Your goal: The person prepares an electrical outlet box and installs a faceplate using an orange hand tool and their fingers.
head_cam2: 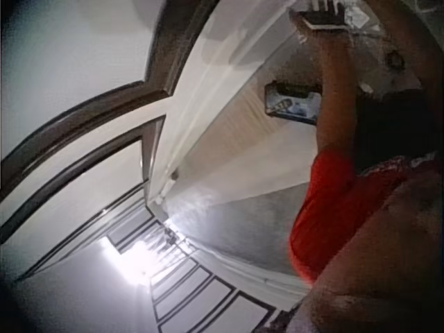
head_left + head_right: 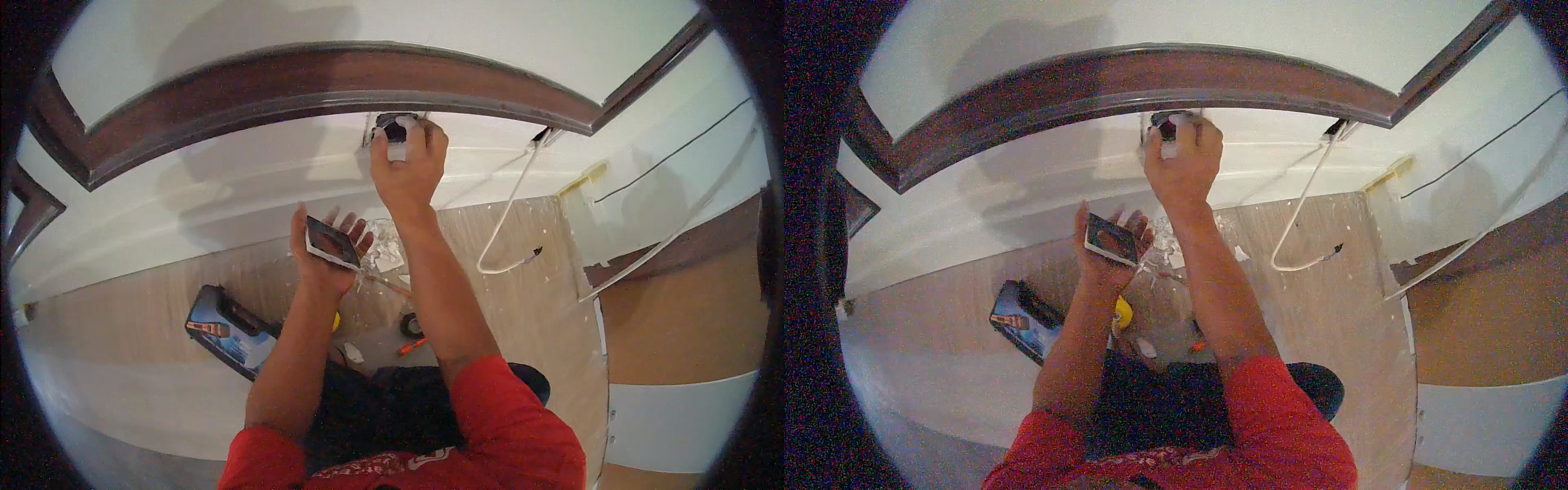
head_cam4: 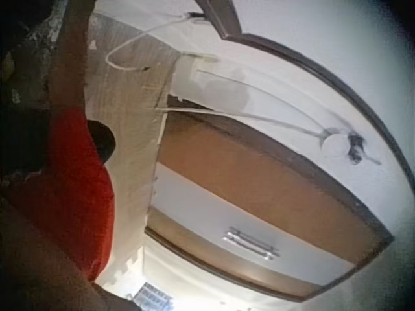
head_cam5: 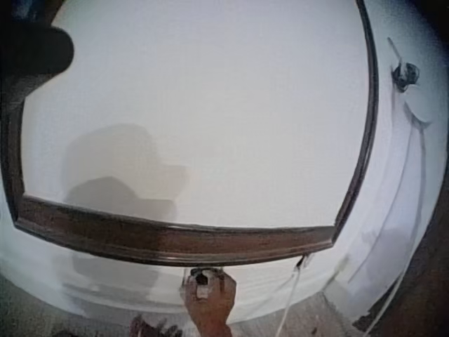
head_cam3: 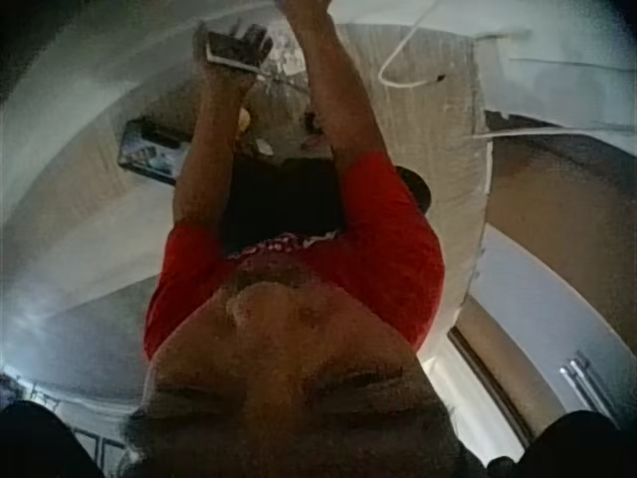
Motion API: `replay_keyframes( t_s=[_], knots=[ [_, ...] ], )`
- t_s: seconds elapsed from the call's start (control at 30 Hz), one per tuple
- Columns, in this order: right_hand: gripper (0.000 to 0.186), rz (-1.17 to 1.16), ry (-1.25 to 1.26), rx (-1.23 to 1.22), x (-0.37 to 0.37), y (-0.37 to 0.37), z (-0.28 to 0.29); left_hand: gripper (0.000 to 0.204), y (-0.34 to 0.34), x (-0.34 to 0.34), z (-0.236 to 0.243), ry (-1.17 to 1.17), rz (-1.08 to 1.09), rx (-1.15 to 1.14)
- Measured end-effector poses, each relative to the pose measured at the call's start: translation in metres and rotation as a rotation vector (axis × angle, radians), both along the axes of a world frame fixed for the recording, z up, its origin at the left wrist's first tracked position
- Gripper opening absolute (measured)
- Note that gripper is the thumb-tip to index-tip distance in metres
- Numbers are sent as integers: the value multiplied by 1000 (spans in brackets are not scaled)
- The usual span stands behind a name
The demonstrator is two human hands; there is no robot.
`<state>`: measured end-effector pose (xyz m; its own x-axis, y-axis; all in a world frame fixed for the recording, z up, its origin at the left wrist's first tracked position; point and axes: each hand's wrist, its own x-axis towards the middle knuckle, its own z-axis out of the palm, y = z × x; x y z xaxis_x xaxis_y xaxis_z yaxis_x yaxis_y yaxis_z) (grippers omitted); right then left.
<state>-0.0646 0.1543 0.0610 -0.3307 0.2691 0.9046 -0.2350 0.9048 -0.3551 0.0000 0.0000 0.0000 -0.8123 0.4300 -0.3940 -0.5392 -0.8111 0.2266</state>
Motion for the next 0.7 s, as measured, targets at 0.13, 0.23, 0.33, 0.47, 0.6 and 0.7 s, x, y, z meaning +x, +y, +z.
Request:
replay_keyframes(
  t_s=[0.13,0.23,0.33,0.47,0.6,0.7],
  knots=[
    [31,7,-20,62,1,7,4,95,4,2,5,-12,30,-22],
    [31,-18,2,142,3,11,9,88,3,3,5,-30,44,-26],
    [32,-42,17,180,9,11,11,86,3,2,7,-28,53,-30],
    [31,18,22,160,18,17,11,97,8,0,7,17,56,-54],
    [33,156,-109,-41,31,20,-1,92,3,-2,3,45,55,30],
    [37,278,-253,-183,40,32,-2,86,-1,-2,0,86,30,100]
  ],
)
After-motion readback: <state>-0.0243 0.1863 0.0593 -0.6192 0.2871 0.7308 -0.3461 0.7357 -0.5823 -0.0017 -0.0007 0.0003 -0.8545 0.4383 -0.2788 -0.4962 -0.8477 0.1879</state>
